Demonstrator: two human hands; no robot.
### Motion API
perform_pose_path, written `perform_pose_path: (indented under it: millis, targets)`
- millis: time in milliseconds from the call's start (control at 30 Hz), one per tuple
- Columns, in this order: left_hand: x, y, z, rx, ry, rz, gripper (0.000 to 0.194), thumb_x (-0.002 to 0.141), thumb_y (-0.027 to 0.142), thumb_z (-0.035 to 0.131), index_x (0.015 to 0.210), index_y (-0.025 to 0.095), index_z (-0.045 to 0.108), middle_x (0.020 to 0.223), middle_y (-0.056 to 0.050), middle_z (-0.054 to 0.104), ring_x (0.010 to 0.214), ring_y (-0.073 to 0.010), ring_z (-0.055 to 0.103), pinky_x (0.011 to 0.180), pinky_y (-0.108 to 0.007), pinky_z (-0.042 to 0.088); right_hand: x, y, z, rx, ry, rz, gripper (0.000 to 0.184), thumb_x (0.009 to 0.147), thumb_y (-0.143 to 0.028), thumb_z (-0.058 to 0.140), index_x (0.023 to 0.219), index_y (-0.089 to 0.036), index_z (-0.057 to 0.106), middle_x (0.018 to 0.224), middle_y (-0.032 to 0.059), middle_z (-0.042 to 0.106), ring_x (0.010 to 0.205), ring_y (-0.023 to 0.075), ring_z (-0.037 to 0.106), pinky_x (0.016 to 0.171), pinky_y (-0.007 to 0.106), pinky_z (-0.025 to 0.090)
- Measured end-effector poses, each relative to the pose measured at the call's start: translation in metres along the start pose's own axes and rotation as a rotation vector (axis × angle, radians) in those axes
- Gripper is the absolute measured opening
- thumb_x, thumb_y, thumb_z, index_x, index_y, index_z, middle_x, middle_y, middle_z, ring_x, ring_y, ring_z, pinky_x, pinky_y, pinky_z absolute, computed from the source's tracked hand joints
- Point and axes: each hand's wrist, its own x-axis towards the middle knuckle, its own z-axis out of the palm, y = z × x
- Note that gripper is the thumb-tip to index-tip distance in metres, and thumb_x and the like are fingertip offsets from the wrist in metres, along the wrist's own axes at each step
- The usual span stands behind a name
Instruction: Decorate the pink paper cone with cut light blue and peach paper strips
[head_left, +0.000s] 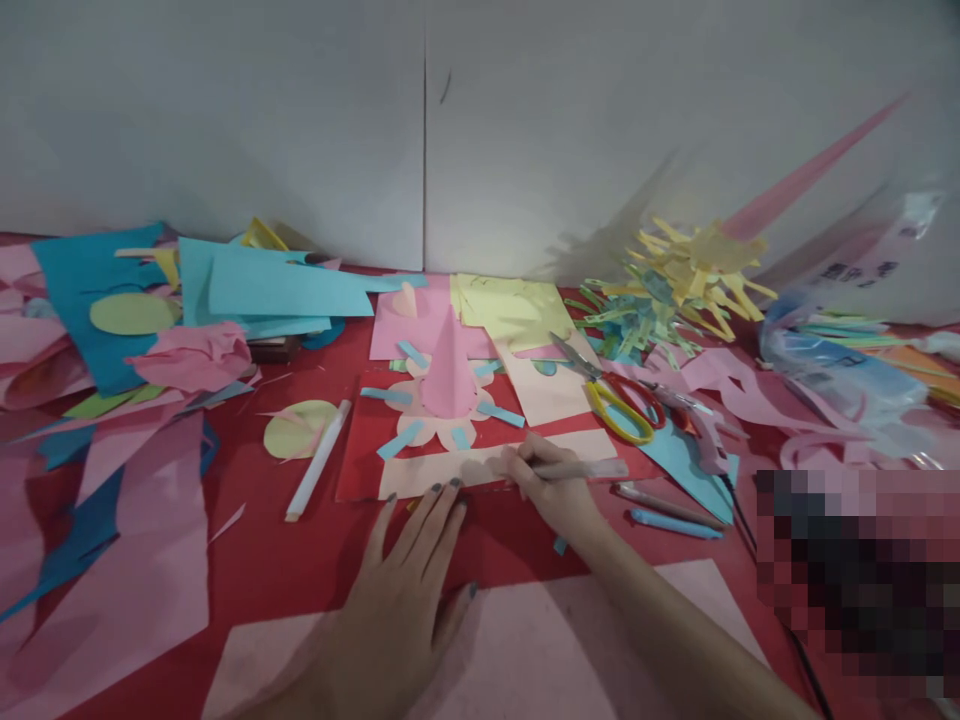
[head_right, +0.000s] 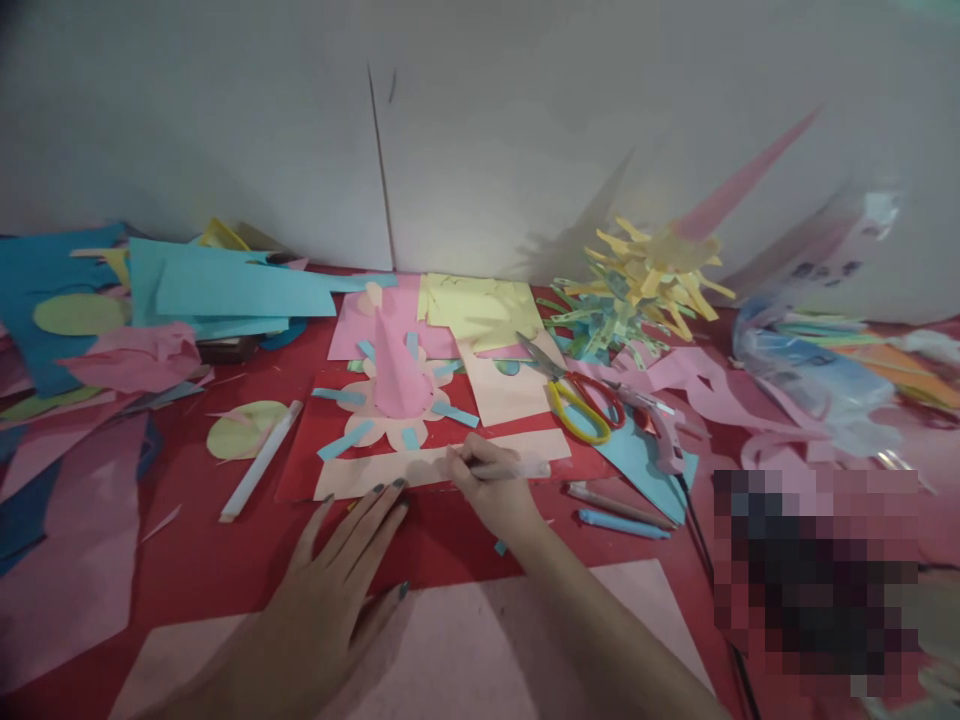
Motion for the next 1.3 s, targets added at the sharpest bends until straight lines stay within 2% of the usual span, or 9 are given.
perform_pose_path:
  millis: [167,433,733,900,1067,1300]
  targets:
    - [-0.0006,0.0002,-0.0002,-0.012,0.018,-0.018,0.052,0.087,0.038,0.035,0.134,0.016,0.035,0.139,-0.009,0.037,0.123,-0.0248,0.039,0.105,-0.045,0.015,-0.0005,-0.0019,-0.0011,0.027,0.104,0.036,0.033,0.079,-0.037,0.051,0.053,-0.021,0.039,0.043,-0.0048,0.047,0.045,0.0104,0.045,0.048,0.023,0.036]
    - [-0.0003,-0.0007,0.0037,-0.004,0.012,-0.005,0.052,0.087,0.039,0.036,0.133,0.015,0.036,0.139,-0.01,0.037,0.123,-0.0244,0.039,0.107,-0.045,0.009,-0.0003,-0.0036,-0.0013,-0.003,0.067,0.049,0.033,0.079,-0.034,0.05,0.052,-0.021,0.038,0.041,-0.0059,0.042,0.042,0.0089,0.04,0.045,0.022,0.033]
    - [-0.0017,-0.0007,0.0042,-0.027,0.002,-0.013,0.053,0.087,0.039,0.036,0.134,0.016,0.034,0.138,-0.009,0.038,0.122,-0.0245,0.039,0.107,-0.045,0.01,-0.0014,-0.0006,-0.0004,-0.015,0.118,0.033,0.031,0.078,-0.033,0.049,0.051,-0.021,0.038,0.044,-0.0049,0.044,0.045,0.0096,0.041,0.046,0.022,0.034]
    - [-0.0017,-0.001,0.0039,-0.013,0.009,-0.014,0.052,0.087,0.039,0.036,0.133,0.015,0.036,0.138,-0.01,0.038,0.123,-0.0249,0.039,0.107,-0.046,0.009,-0.0021,-0.0033,-0.0006,-0.035,0.105,0.011,0.031,0.077,-0.031,0.049,0.051,-0.021,0.036,0.043,-0.0058,0.038,0.043,0.0087,0.036,0.044,0.022,0.031]
    - [-0.0015,-0.0004,0.003,-0.031,0.021,-0.014,0.052,0.087,0.039,0.035,0.134,0.016,0.035,0.138,-0.009,0.038,0.121,-0.025,0.04,0.106,-0.045,0.013,-0.0021,-0.0004,-0.0007,-0.05,0.207,0.031,0.032,0.077,-0.031,0.05,0.051,-0.021,0.033,0.043,-0.0066,0.036,0.043,0.0084,0.034,0.044,0.022,0.03]
    - [-0.0001,0.0005,0.0016,-0.012,0.012,-0.012,0.052,0.087,0.038,0.036,0.133,0.016,0.036,0.139,-0.009,0.037,0.122,-0.0247,0.039,0.106,-0.045,0.009,-0.0011,0.0017,-0.0028,-0.09,0.195,0.025,0.033,0.079,-0.033,0.049,0.051,-0.021,0.034,0.042,-0.0066,0.036,0.043,0.0087,0.035,0.044,0.022,0.029]
